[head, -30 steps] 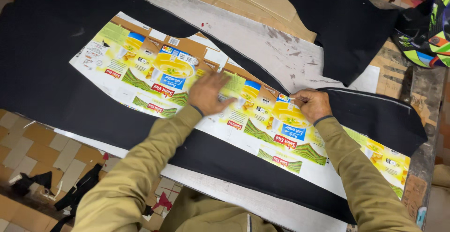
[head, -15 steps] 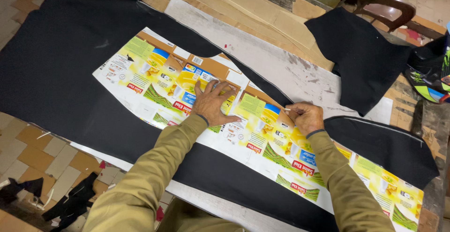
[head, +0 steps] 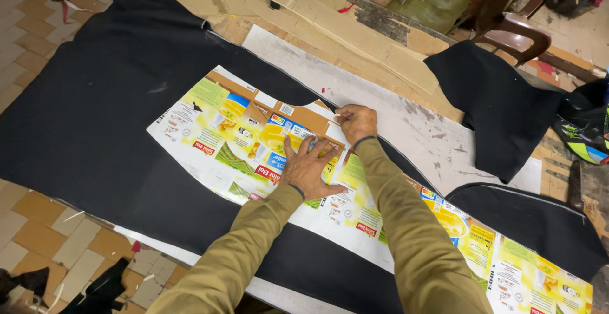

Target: The person places a printed paper pattern on a black fabric sheet, traces the outline with chalk, and then uses shears to cut the fabric along the marked lines. The cut fabric piece is separated from the main sheet.

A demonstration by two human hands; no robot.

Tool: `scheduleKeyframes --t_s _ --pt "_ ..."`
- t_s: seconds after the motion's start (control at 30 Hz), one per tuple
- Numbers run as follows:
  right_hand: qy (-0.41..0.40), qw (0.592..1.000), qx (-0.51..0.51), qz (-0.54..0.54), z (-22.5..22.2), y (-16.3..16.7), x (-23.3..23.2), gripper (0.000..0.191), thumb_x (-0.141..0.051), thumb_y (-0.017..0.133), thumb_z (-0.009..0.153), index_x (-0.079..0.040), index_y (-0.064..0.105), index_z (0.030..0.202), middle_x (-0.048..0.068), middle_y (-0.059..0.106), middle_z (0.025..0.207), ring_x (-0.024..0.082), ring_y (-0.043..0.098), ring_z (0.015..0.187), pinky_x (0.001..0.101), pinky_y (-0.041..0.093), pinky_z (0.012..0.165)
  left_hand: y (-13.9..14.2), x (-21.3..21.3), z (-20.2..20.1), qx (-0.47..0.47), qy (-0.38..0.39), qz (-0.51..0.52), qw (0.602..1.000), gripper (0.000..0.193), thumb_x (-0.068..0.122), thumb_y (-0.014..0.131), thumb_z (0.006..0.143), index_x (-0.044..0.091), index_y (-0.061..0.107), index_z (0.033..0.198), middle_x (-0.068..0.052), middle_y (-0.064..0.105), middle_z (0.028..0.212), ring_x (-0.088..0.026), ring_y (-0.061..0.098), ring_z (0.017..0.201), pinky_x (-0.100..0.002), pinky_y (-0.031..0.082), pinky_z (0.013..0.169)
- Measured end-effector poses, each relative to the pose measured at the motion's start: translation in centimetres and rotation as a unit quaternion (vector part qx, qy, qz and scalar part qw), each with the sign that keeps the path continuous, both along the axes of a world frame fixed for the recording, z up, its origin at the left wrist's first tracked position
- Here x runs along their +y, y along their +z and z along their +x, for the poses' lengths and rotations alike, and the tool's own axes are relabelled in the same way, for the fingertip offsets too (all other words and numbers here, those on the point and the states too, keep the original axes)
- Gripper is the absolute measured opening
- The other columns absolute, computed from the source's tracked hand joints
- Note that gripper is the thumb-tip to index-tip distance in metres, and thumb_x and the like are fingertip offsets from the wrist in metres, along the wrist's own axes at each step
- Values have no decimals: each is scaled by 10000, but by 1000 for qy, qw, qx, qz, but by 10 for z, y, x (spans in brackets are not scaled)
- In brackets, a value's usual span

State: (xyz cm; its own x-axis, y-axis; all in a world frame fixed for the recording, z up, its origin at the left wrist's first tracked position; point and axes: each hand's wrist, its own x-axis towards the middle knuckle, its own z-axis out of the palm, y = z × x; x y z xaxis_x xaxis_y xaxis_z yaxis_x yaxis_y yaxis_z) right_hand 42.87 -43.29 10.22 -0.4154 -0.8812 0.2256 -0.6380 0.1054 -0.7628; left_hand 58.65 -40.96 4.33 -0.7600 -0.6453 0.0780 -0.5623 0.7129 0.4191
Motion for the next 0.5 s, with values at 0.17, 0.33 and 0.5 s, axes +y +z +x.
scheduleKeyframes --t_s 0.17,0.33,0.5 --pt "-9 1000 23 -9 31 20 -36 180 -28 822 784 -71 814 958 121 785 863 179 752 757 286 593 740 4 -9 5 0 -5 11 1000 997 806 721 627 223 565 1421 -57 393 1532 -370 243 1462 -834 -15 1095" --pt "-25 999 -20 17 50 31 -60 154 -19 813 791 -67 807 937 102 795 861 151 760 761 270 600 738 5 -16 9 -4 -9 22 1000 1014 811 717 631 198 557 1423 -71 374 1544 -371 218 1471 -840 -31 1082" --pt "-16 991 -112 -74 45 27 -57 129 28 798 825 -22 789 943 89 787 853 118 715 742 249 581 707 4 -19 10 -3 -9 25 1000 1005 789 716 630 208 554 1435 -64 389 1538 -371 229 1472 -838 -9 1091"
